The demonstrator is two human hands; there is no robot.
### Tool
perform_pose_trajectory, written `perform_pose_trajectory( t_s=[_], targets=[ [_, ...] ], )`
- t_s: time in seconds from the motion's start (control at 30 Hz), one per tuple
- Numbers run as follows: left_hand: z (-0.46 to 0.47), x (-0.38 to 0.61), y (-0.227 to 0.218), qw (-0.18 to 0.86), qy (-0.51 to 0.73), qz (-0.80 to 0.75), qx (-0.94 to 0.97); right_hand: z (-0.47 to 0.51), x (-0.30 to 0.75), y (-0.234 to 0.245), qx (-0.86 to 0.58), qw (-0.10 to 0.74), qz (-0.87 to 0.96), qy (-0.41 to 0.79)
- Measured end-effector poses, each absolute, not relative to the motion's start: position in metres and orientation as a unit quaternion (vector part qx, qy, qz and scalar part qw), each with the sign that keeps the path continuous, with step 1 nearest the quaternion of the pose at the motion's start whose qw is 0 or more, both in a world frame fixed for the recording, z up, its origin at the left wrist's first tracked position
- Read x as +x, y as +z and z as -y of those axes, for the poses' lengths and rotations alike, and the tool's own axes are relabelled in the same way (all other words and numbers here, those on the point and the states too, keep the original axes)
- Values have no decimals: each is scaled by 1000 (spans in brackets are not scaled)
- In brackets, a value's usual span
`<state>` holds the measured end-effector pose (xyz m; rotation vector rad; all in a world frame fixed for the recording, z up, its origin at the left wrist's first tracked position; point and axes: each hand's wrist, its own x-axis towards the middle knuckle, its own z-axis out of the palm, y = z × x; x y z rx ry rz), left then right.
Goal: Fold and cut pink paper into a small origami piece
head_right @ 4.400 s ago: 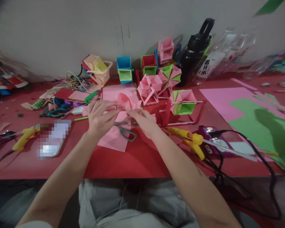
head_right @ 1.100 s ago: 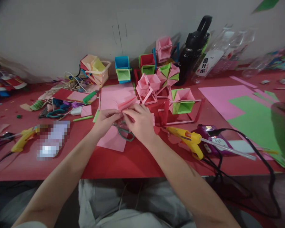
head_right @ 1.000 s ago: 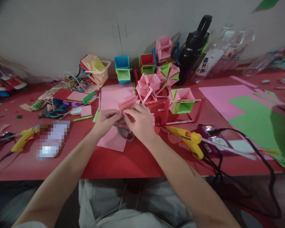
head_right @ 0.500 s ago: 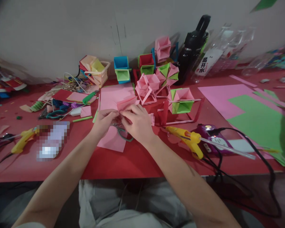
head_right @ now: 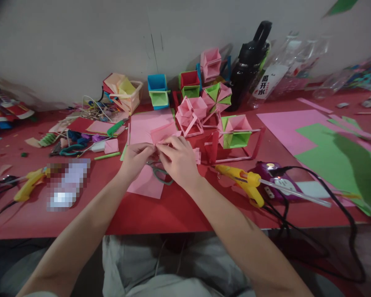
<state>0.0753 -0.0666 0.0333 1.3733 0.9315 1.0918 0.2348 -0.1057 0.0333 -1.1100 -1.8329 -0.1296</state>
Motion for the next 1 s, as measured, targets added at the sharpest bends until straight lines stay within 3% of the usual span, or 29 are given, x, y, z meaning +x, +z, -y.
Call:
perform_pose_trajectory(
  t_s=[0.37, 1.0],
  targets=[
    [67, 77, 37, 637, 454, -361, 508, 106, 233, 37, -441, 508, 739, -43],
    [68, 74, 37, 645, 424, -380, 510, 107, 234, 38, -461, 493, 737, -37]
  ],
)
